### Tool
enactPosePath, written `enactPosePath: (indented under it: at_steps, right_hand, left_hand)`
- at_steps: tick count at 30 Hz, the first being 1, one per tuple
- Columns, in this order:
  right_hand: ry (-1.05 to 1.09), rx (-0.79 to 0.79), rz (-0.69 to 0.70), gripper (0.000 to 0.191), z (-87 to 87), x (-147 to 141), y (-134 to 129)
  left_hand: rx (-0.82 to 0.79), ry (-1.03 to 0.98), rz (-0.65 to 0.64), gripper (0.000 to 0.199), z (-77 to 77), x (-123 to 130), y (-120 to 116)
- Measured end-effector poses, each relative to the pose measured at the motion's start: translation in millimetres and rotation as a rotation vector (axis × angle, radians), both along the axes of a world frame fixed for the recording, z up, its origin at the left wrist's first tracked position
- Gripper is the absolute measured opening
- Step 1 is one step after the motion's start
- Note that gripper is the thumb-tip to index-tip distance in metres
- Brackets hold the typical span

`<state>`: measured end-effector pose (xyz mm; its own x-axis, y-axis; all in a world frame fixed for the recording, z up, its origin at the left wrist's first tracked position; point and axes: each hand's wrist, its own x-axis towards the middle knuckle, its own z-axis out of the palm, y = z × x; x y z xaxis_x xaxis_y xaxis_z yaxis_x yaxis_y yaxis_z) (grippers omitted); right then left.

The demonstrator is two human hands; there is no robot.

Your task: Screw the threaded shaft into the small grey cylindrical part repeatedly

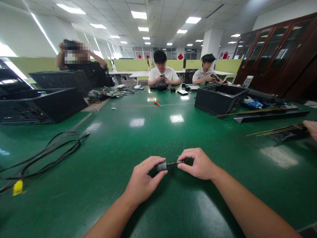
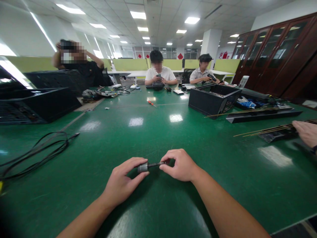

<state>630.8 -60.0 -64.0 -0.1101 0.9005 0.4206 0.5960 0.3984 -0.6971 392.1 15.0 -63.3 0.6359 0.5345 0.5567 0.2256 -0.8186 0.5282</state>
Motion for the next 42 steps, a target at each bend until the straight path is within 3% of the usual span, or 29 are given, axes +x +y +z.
enactPosePath:
  at_steps: [42]
  right_hand:
    - [-0.001,-0.003,-0.008,0.003,3.8,5.7,-0.6]
  left_hand:
    - [0.007,0.017,0.021,0.028,0.2,-1.9,0.5]
